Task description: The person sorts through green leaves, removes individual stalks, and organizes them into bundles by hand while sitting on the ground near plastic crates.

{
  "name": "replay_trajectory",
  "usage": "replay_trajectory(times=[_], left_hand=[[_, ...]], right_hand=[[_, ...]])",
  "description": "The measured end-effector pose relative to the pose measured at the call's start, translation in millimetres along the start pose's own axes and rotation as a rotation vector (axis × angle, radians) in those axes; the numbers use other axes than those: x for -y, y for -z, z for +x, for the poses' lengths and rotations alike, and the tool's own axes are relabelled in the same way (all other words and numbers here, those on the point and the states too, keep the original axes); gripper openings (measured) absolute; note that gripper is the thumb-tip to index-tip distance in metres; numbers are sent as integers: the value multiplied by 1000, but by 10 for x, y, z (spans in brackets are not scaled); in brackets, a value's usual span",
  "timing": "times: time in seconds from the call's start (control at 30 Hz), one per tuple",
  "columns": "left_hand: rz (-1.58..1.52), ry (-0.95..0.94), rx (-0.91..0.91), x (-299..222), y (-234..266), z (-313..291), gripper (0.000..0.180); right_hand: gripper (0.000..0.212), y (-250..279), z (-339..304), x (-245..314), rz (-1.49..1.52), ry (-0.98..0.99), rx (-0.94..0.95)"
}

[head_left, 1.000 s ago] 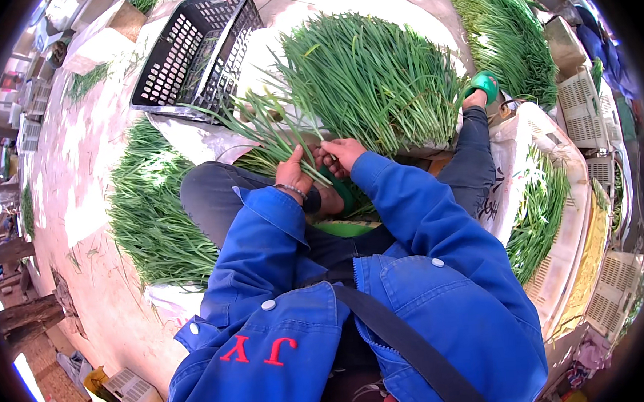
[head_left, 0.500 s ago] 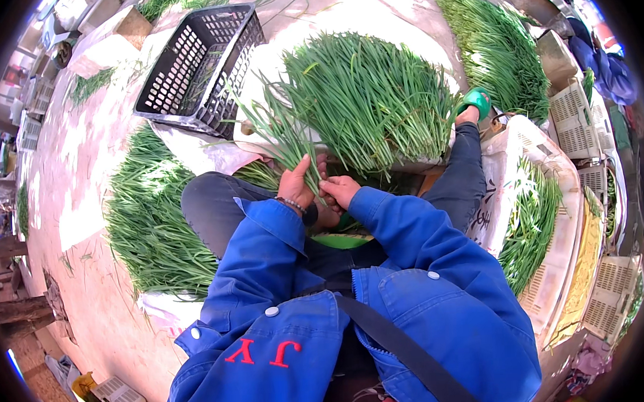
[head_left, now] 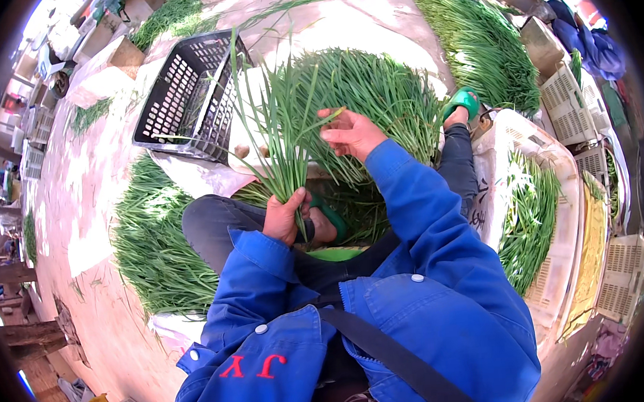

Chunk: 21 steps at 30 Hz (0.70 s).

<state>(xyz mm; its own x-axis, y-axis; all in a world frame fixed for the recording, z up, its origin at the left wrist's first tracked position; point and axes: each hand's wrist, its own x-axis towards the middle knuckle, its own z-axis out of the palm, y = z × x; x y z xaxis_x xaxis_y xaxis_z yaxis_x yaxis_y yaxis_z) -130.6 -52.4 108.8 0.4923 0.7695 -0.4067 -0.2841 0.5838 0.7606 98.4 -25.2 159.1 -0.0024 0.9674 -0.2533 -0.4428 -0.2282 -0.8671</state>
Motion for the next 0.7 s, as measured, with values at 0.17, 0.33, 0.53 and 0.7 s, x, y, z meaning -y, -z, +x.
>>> replay_trajectory(times=[0.17, 0.33, 0.53, 0.7], left_hand=[[87, -18, 2, 31, 25, 15, 18], [120, -13, -20, 70, 42, 30, 17], [156, -20, -122, 25, -3, 19, 19], [160, -33, -145, 45, -60, 18, 17]], right_hand=[[18, 183, -96, 161, -233, 77, -75], [16, 232, -275, 317, -681, 255, -139], [13, 414, -364, 294, -1379, 774, -128], [13, 491, -298, 9, -1227, 913, -327]])
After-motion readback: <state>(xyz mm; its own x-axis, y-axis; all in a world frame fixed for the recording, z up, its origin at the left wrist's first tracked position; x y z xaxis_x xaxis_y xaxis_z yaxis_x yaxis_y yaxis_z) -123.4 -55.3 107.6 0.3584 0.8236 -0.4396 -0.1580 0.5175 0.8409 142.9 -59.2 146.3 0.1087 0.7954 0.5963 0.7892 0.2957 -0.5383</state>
